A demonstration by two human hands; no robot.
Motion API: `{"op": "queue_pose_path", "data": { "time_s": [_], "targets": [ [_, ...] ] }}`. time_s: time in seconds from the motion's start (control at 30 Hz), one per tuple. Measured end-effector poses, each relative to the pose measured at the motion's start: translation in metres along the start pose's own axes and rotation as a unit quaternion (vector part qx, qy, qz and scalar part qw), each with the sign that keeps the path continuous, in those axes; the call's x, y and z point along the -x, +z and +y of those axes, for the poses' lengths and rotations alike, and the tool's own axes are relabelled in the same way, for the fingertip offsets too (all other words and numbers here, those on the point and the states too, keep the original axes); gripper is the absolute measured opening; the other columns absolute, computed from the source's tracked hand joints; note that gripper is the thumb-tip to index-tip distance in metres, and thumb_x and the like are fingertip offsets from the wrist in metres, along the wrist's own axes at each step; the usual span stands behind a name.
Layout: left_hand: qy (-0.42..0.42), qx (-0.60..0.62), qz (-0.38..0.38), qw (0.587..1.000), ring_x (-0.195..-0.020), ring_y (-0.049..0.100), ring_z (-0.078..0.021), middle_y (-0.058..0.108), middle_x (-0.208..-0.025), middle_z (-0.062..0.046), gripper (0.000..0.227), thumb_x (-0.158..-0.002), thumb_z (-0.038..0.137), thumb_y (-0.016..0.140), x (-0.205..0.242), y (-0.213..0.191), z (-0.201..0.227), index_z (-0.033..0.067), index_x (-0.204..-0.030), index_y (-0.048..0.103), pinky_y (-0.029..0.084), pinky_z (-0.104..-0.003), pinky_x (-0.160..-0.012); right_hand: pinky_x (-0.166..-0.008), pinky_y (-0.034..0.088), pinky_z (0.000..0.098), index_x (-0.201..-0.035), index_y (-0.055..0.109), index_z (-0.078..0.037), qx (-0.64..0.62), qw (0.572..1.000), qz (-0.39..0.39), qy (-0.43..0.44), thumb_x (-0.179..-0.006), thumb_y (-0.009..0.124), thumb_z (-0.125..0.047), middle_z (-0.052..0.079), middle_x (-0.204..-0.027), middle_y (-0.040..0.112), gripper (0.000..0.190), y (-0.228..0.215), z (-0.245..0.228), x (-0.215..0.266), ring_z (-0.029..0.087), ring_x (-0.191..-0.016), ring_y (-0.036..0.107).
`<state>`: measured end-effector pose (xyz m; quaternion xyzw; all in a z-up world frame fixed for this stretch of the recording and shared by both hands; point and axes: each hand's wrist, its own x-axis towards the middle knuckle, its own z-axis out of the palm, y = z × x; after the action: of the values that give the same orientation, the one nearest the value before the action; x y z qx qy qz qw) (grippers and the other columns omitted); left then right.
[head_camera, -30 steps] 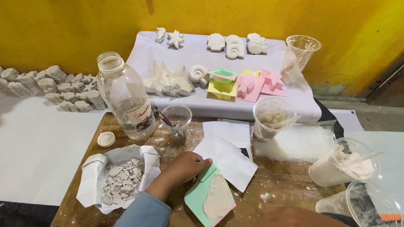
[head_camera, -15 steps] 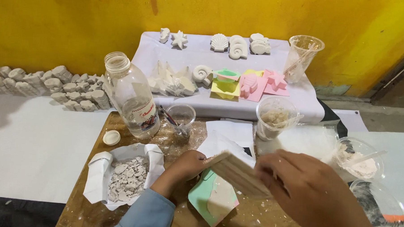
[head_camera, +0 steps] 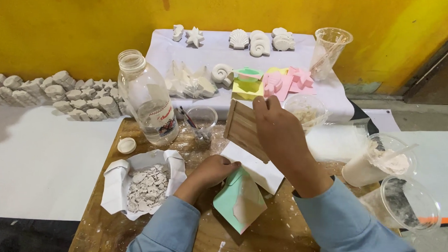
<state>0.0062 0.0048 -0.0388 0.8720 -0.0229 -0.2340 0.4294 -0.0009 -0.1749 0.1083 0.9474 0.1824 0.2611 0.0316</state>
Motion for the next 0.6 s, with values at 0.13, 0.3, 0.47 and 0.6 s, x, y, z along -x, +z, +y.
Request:
{"op": "queue_pose_path", "data": {
  "time_s": [0.13,0.3,0.47,0.6],
  "targets": [
    [0.017,0.008,0.015,1.000,-0.088,0.074,-0.0361,0.073,-0.088,-0.023,0.055,-0.092,0.054,0.061,-0.006,0.003,-0.007,0.0009,-0.092,0.078,0.057,-0.043,-0.076,-0.058,0.060,0.0291,-0.115,0.060,-0.007,0.063,0.998,0.014,-0.019,-0.097,0.064,-0.010,0.011,-0.086,0.063,0.019,0.052,0.004,-0.032,0.023,-0.062,0.074],
    [0.034,0.001,0.013,0.999,-0.089,0.073,-0.0391,0.072,-0.084,-0.024,0.052,-0.093,0.048,0.061,0.001,0.001,-0.003,-0.0005,-0.088,0.077,0.056,-0.043,-0.076,-0.061,0.062,0.0375,-0.119,0.063,-0.005,0.063,0.997,0.034,-0.013,-0.090,0.070,-0.007,0.013,-0.087,0.068,0.030,0.098,0.000,-0.055,0.027,-0.070,0.076],
    [0.039,-0.001,0.011,0.999,-0.093,0.073,-0.0382,0.073,-0.088,-0.023,0.053,-0.091,0.054,0.061,0.003,0.001,-0.005,0.0033,-0.087,0.078,0.055,-0.043,-0.077,-0.075,0.059,0.0428,-0.126,0.066,-0.012,0.090,0.985,0.148,-0.022,-0.095,0.065,-0.011,0.015,-0.110,0.067,0.031,0.114,-0.001,-0.057,0.031,-0.106,0.071],
    [0.038,-0.024,-0.001,0.999,-0.103,0.071,-0.0433,0.073,-0.096,-0.027,0.059,-0.092,0.052,0.056,0.004,-0.003,0.002,-0.0023,-0.098,0.078,0.055,-0.047,-0.083,-0.086,0.058,0.0472,-0.134,0.059,-0.006,-0.057,0.988,0.137,-0.030,-0.103,0.056,-0.009,0.022,-0.117,0.064,0.031,0.024,-0.029,-0.013,0.037,-0.113,0.067]
  ]
}}
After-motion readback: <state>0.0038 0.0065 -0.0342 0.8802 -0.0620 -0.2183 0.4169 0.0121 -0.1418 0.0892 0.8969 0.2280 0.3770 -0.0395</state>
